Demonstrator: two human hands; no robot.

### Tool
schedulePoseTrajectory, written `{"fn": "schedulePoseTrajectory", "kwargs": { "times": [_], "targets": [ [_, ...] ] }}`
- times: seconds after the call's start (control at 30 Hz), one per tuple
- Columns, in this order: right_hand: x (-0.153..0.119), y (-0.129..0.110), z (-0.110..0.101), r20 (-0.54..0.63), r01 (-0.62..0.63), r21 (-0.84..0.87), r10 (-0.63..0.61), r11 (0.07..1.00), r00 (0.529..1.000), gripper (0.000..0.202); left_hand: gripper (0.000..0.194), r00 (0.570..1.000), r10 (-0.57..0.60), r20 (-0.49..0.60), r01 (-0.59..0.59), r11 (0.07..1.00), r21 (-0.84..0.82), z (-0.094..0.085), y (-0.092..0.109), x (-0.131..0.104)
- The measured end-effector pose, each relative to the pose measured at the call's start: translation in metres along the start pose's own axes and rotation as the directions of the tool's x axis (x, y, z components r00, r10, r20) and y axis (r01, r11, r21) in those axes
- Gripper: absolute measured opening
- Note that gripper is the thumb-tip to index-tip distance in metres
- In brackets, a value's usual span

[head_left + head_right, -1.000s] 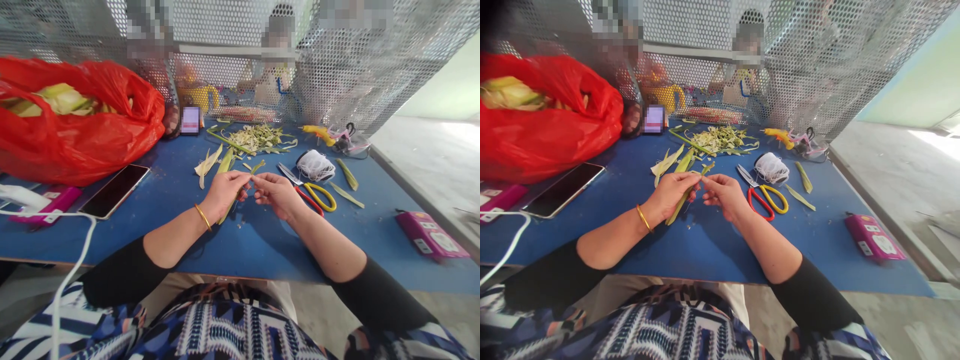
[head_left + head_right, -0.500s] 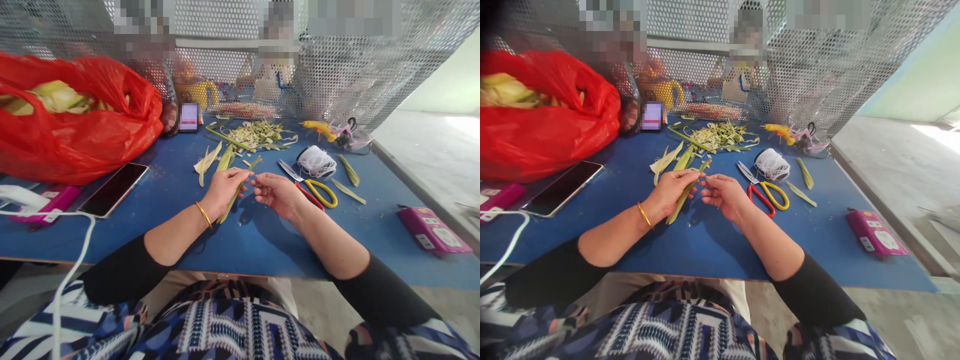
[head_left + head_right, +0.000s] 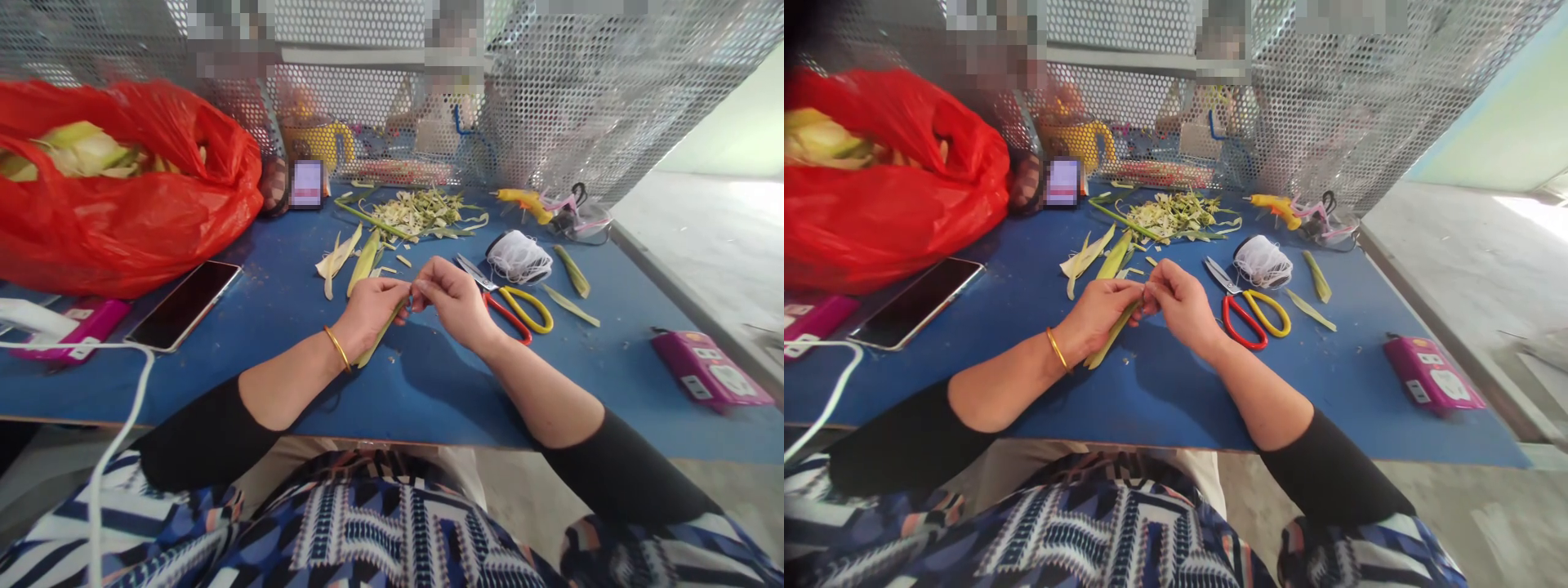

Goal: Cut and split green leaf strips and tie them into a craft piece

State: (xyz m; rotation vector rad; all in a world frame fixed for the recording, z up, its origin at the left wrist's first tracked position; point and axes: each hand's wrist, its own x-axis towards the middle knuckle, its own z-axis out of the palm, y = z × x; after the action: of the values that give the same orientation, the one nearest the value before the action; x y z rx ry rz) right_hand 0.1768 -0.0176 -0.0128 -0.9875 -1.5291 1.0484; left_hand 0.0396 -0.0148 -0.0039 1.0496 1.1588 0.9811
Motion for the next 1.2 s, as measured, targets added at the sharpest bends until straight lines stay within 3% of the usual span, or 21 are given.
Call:
{"fn": "schedulePoseTrajectory", "kwargs": {
  "times": [0.23, 0.33, 0.43, 0.57, 0.83, 0.93, 1.1, 1.2],
  "targets": [
    [0.0021, -0.0007, -0.0047, -0.051, -0.016, -0.016, 0.015, 1.000, 0.999, 0.017, 0.016, 0.991, -0.133, -0.001, 0.132, 0.987, -0.092, -0.0024, 0.0006, 0.0034],
    [0.0007, -0.0032, -0.0072, -0.061, 0.061, -0.191, -0.074, 0.980, 0.995, 0.010, 0.015, 0.986, -0.166, -0.002, 0.163, 0.971, -0.177, -0.0037, 0.0022, 0.0043],
    [-0.0020, -0.0041, -0.0073, -0.035, 0.110, -0.425, -0.138, 0.899, 0.990, 0.011, 0.016, 0.985, -0.170, -0.018, 0.162, 0.963, -0.215, -0.0040, 0.0033, 0.0038],
    [-0.0037, -0.0010, -0.0049, -0.043, 0.089, -0.530, -0.132, 0.844, 0.990, 0.014, 0.015, 0.987, -0.161, -0.013, 0.155, 0.964, -0.218, -0.0030, 0.0038, 0.0025],
    [0.0001, 0.0018, -0.0045, -0.065, 0.066, -0.475, -0.109, 0.877, 0.992, 0.023, 0.022, 0.991, -0.134, -0.029, 0.124, 0.967, -0.223, -0.0003, 0.0024, 0.0010],
    [0.0010, 0.0021, -0.0057, -0.068, 0.005, -0.398, -0.035, 0.917, 0.997, 0.019, 0.014, 0.995, -0.104, -0.010, 0.101, 0.981, -0.167, 0.0002, 0.0001, 0.0017],
    [0.0026, 0.0032, -0.0062, -0.109, -0.107, -0.215, 0.085, 0.971, 0.990, 0.020, 0.030, 0.995, -0.100, -0.004, 0.099, 0.989, -0.106, 0.0017, -0.0019, 0.0016],
    [0.0027, 0.0025, -0.0056, -0.144, -0.165, -0.258, 0.131, 0.952, 0.981, 0.018, 0.029, 0.994, -0.102, -0.033, 0.098, 0.988, -0.116, 0.0022, -0.0017, 0.0013]
  ]
}}
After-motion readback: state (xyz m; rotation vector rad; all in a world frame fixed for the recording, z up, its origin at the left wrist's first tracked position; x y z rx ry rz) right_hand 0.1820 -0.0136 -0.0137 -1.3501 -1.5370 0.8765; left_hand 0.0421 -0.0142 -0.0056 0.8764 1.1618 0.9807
